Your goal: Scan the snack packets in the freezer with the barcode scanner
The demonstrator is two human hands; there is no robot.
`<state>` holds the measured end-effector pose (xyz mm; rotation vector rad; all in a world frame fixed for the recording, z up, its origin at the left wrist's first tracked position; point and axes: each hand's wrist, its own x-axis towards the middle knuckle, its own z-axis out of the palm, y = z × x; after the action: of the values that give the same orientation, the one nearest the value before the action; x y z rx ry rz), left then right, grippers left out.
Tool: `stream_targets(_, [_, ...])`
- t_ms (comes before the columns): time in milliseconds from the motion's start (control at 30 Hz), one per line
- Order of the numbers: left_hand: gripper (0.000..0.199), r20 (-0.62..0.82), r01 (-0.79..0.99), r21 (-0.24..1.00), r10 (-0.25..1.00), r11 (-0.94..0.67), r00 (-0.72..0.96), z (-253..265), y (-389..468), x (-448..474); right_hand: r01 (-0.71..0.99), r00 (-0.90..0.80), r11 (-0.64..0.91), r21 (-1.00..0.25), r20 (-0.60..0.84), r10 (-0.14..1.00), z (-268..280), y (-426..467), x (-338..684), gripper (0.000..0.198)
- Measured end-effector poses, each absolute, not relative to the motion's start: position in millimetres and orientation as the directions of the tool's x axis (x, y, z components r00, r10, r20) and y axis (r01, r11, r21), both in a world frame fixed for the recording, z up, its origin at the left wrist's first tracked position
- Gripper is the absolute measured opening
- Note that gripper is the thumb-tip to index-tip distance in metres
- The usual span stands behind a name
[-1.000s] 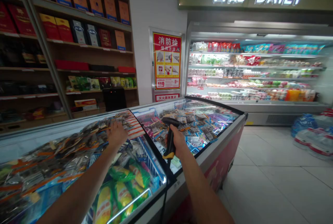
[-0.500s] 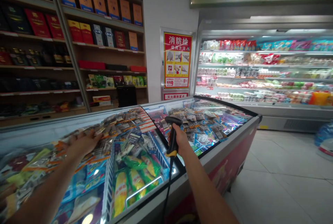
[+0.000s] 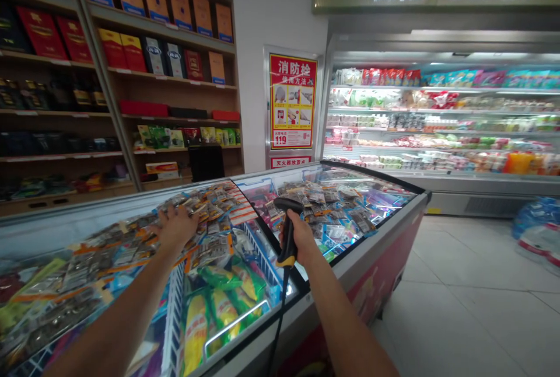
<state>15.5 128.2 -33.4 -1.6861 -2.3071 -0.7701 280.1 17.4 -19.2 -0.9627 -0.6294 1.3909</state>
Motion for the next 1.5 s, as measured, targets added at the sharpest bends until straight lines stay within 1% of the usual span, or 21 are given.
stream_targets(33, [0.05, 0.475, 0.956, 0.249, 0.841, 0.153, -0.259, -29.3, 124.4, 18.3, -0.521, 0.117, -0.083, -0.85, -0.168, 0.979, -18.7, 17.3, 281.4, 0.026])
stream_targets(67, [0.046, 0.48, 0.978, 0.191, 0.862, 0.077, -0.162, -24.9, 119.5, 21.0, -0.524, 0.114, -0.085, -0.848, -0.168, 0.979, -18.0, 17.2, 282.6, 0.026])
stream_targets(100, [0.041, 0.437, 0.99, 0.141, 0.898, -0.003, -0.059, -20.6, 114.2, 23.3, -0.528, 0.111, -0.087, -0.845, -0.17, 0.979, -17.3, 17.0, 283.6, 0.027])
stream_targets(167, [0.031, 0.219, 0.981, 0.087, 0.964, -0.172, 0.149, -13.7, 103.9, 27.1, -0.542, 0.106, -0.091, -0.835, -0.175, 0.979, -16.2, 16.4, 285.4, 0.027])
stream_targets(200, [0.026, 0.098, 0.968, 0.086, 0.969, -0.235, 0.227, -11.8, 99.8, 28.4, -0.549, 0.103, -0.092, -0.83, -0.177, 0.979, -15.9, 16.0, 286.2, 0.027])
stream_targets(233, [0.023, 0.005, 0.956, 0.093, 0.96, -0.278, 0.279, -11.1, 97.0, 29.4, -0.555, 0.099, -0.093, -0.827, -0.177, 0.979, -15.9, 15.6, 287.1, 0.026])
stream_targets(267, [0.022, -0.056, 0.948, 0.102, 0.95, -0.302, 0.308, -11.5, 95.5, 30.3, -0.557, 0.097, -0.092, -0.825, -0.174, 0.98, -16.2, 15.1, 288.1, 0.026])
stream_targets(333, [0.022, -0.091, 0.95, 0.116, 0.949, -0.292, 0.302, -14.1, 95.9, 32.4, -0.559, 0.099, -0.085, -0.825, -0.169, 0.981, -17.2, 13.9, 290.8, 0.026])
stream_targets(400, [0.022, -0.042, 0.952, 0.143, 0.959, -0.27, 0.279, -16.4, 99.5, 36.3, -0.561, 0.106, -0.077, -0.824, -0.164, 0.981, -18.2, 12.5, 294.4, 0.025])
stream_targets(500, [0.018, 0.105, 0.931, 0.221, 0.956, -0.291, 0.274, -15.6, 107.9, 47.9, -0.56, 0.124, -0.056, -0.827, -0.15, 0.981, -18.2, 9.8, 300.0, 0.025])
stream_targets(600, [0.017, 0.258, 0.865, 0.395, 0.941, -0.308, 0.218, -14.1, 119.8, 66.7, -0.56, 0.137, -0.029, -0.828, -0.127, 0.982, -16.2, 7.8, 302.3, 0.026])
stream_targets(667, [0.018, 0.351, 0.775, 0.534, 0.922, -0.338, 0.161, -17.4, 130.6, 82.3, -0.563, 0.132, -0.027, -0.826, -0.122, 0.984, -14.4, 7.5, 301.3, 0.026])
stream_targets(733, [0.022, 0.403, 0.629, 0.682, 0.909, -0.373, 0.102, -25.4, 142.4, 99.1, -0.562, 0.114, -0.033, -0.826, -0.117, 0.987, -13.0, 7.8, 299.1, 0.027])
stream_targets(800, [0.027, 0.384, 0.435, 0.821, 0.922, -0.369, 0.057, -36.0, 153.1, 115.3, -0.561, 0.089, -0.04, -0.827, -0.109, 0.99, -12.7, 8.7, 297.3, 0.029])
stream_targets(867, [0.028, 0.334, 0.275, 0.902, 0.942, -0.332, 0.039, -45.8, 160.8, 128.6, -0.566, 0.073, -0.045, -0.823, -0.105, 0.992, -13.1, 9.5, 296.9, 0.03])
stream_targets(933, [0.025, 0.309, 0.195, 0.93, 0.95, -0.311, 0.039, -52.4, 165.0, 137.3, -0.575, 0.069, -0.047, -0.817, -0.105, 0.992, -13.9, 10.0, 298.3, 0.031])
stream_targets(1000, [0.023, 0.307, 0.171, 0.936, 0.951, -0.309, 0.037, -55.4, 166.7, 141.3, -0.587, 0.057, -0.056, -0.807, -0.11, 0.992, -14.4, 9.8, 300.5, 0.031])
stream_targets(1167, [0.026, 0.313, 0.23, 0.923, 0.95, -0.309, 0.021, -57.1, 168.2, 139.8, -0.618, -0.01, -0.089, -0.781, -0.104, 0.994, -14.6, 8.7, 304.2, 0.029])
stream_targets(1333, [0.029, 0.326, 0.286, 0.9, 0.944, -0.328, 0.054, -60.2, 171.6, 137.8, -0.651, -0.057, -0.119, -0.75, -0.107, 0.993, -14.0, 8.1, 304.6, 0.029])
stream_targets(1400, [0.029, 0.301, 0.292, 0.905, 0.951, -0.309, 0.073, -60.8, 173.0, 138.4, -0.658, -0.067, -0.126, -0.742, -0.109, 0.992, -13.1, 7.3, 304.8, 0.029])
stream_targets(1500, [0.035, 0.263, 0.299, 0.916, 0.963, -0.266, 0.05, -61.3, 177.0, 141.5, -0.655, -0.072, -0.123, -0.745, -0.1, 0.992, -11.5, 5.5, 305.4, 0.03])
